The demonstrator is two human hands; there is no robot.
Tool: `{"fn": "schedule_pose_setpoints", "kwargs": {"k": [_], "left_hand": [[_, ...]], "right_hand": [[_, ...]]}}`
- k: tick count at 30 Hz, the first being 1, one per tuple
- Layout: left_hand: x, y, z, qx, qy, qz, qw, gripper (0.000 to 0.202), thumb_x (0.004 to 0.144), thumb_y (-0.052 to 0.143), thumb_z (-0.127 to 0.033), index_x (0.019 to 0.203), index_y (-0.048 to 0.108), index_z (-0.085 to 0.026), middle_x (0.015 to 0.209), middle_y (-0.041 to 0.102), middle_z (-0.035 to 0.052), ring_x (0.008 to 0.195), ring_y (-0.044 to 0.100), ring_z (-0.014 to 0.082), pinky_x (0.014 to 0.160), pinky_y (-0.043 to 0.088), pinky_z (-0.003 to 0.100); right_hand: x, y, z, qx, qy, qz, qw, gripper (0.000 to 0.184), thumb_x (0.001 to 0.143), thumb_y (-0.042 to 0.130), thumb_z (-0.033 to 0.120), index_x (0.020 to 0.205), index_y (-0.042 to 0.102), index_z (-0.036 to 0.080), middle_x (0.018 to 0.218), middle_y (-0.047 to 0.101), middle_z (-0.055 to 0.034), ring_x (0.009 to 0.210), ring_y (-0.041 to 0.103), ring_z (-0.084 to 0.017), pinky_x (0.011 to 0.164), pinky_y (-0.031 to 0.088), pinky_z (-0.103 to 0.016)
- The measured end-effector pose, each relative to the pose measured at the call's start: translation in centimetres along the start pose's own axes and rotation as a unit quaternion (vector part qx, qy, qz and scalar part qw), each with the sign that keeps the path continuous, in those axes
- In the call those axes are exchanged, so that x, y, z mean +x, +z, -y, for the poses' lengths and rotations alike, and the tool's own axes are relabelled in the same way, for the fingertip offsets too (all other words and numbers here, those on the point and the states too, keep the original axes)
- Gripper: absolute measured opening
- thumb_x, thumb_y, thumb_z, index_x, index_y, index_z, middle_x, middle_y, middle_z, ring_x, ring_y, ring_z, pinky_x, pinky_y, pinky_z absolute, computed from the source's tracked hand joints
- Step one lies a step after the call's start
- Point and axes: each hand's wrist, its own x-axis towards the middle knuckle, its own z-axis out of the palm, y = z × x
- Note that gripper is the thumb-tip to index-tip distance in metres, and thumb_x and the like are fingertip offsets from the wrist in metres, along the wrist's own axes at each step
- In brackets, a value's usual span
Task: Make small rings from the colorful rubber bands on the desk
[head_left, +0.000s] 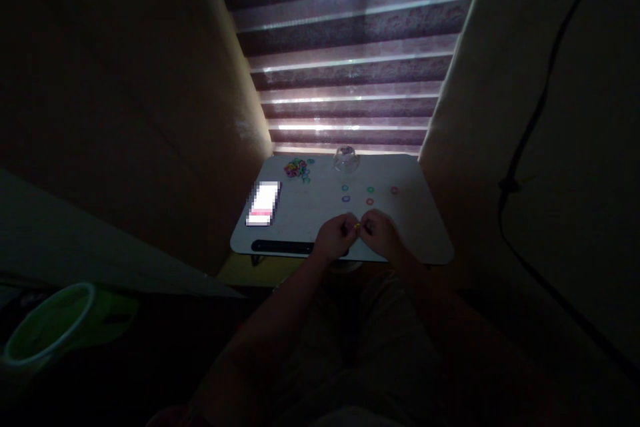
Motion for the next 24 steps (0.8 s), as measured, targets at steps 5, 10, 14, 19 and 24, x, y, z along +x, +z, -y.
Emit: {"fn": "schedule_pose_setpoints", "kwargs": {"k": [5,10,14,19,24], "left_hand": [[0.04,0.02,0.12,0.004,0.003,0.001,1.0,0.014,0.081,0.064,-0.031,0.081,0.063,-0.016,0.071,0.063,-0.0004,0.061,0.053,0.0111,0.061,0.041,0.022],[0.01,0.05,0.17,-0.008,-0.008,0.008,1.0,0.014,0.081,0.065,-0.03,0.082,0.064,-0.017,0.07,0.064,-0.0007,0.06,0.053,0.0109,0.06,0.041,0.022],[0.0,-0.02,0.09,-0.007,-0.008,0.012,1.0,0.013,0.08,0.065,-0.03,0.082,0.064,-0.017,0.071,0.065,-0.0008,0.061,0.053,0.0109,0.06,0.04,0.022],[-0.03,-0.03,0.08,-0.015,0.004,0.008,1.0,0.012,0.081,0.065,-0.029,0.084,0.064,-0.017,0.072,0.064,-0.0011,0.061,0.053,0.0106,0.06,0.041,0.021],[0.03,0.04,0.12,-0.004,-0.003,0.003,1.0,0.013,0.081,0.064,-0.029,0.086,0.064,-0.017,0.073,0.065,-0.0004,0.063,0.053,0.0111,0.061,0.041,0.021]], "right_hand": [[0.02,0.01,-0.07,0.0,0.002,0.002,1.0,0.01,0.071,0.06,0.018,0.068,0.051,0.022,0.064,0.055,0.0004,0.063,0.051,-0.015,0.058,0.037,-0.026],[-0.04,0.02,-0.04,0.003,0.007,0.003,1.0,0.01,0.071,0.059,0.018,0.068,0.05,0.022,0.064,0.055,0.0004,0.063,0.051,-0.015,0.058,0.038,-0.026],[-0.02,0.02,0.08,0.008,0.007,0.0,1.0,0.009,0.071,0.058,0.019,0.068,0.05,0.022,0.064,0.055,0.0003,0.063,0.051,-0.015,0.058,0.038,-0.026],[0.03,0.02,0.12,0.0,0.007,-0.001,1.0,0.008,0.07,0.057,0.017,0.068,0.051,0.022,0.063,0.054,0.0004,0.062,0.05,-0.015,0.057,0.037,-0.026],[0.02,0.02,0.07,0.01,0.004,0.005,1.0,0.007,0.072,0.057,0.018,0.069,0.052,0.022,0.065,0.056,-0.0004,0.064,0.051,-0.016,0.058,0.038,-0.026]]}}
